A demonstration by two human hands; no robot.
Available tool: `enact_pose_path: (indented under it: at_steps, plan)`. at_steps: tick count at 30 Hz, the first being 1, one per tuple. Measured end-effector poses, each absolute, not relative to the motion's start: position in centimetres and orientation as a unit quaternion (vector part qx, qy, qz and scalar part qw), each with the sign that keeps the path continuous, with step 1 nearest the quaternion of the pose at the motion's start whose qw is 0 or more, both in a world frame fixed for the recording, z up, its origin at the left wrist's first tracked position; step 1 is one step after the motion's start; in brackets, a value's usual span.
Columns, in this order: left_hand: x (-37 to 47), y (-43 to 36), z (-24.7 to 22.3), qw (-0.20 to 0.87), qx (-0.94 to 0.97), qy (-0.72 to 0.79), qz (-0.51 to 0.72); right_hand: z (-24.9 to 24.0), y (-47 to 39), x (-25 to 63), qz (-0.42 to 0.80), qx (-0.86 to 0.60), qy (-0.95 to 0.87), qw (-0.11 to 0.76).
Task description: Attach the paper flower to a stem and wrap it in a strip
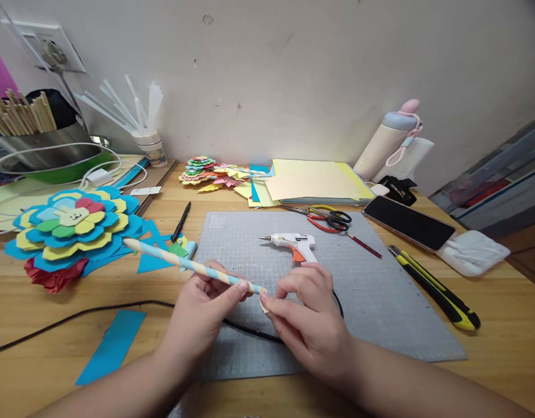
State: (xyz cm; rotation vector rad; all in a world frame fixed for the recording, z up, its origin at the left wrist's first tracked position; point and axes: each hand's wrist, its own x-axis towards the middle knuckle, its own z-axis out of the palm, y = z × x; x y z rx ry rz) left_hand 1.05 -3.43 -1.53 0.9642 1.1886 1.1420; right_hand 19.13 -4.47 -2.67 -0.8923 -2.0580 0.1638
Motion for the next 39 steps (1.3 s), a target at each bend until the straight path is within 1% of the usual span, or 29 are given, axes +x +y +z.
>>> enact_pose_path:
  at_steps: [8, 16, 24, 27, 30, 36, 39]
  plan:
    - [0.86, -3.23, -2.18, 0.587, 0.431, 0.465, 0.503, -2.74, -4.56, 19.16, 0.077, -0.358, -0.823, 0.435]
    - [0.59, -3.35, -2.09, 0.591, 0.420, 0.471, 0.503, -2.77, -4.43, 19.28, 0.110, -0.357, -0.814, 0.445]
    - [0.17, -2.80, -2.11, 0.658, 0.397, 0.424, 0.480, -2.76, -4.07, 19.41, 0.126, -0.364, -0.794, 0.471]
    - [0.17, -2.69, -1.93, 0.652, 0.404, 0.431, 0.476, -2.93, -4.00, 19.47, 0.148, -0.370, -0.786, 0.472]
    - [0.29, -2.81, -1.74, 0.619, 0.431, 0.436, 0.491, -3.13, -4.06, 19.42, 0.206, -0.381, -0.764, 0.478]
    - [0.43, -3.13, -1.62, 0.600, 0.472, 0.432, 0.481, -2.82, -4.08, 19.33, 0.475, -0.417, -0.627, 0.456]
    - [0.44, -3.11, -1.55, 0.604, 0.474, 0.438, 0.468, -2.70, -4.03, 19.40, 0.556, -0.422, -0.562, 0.443]
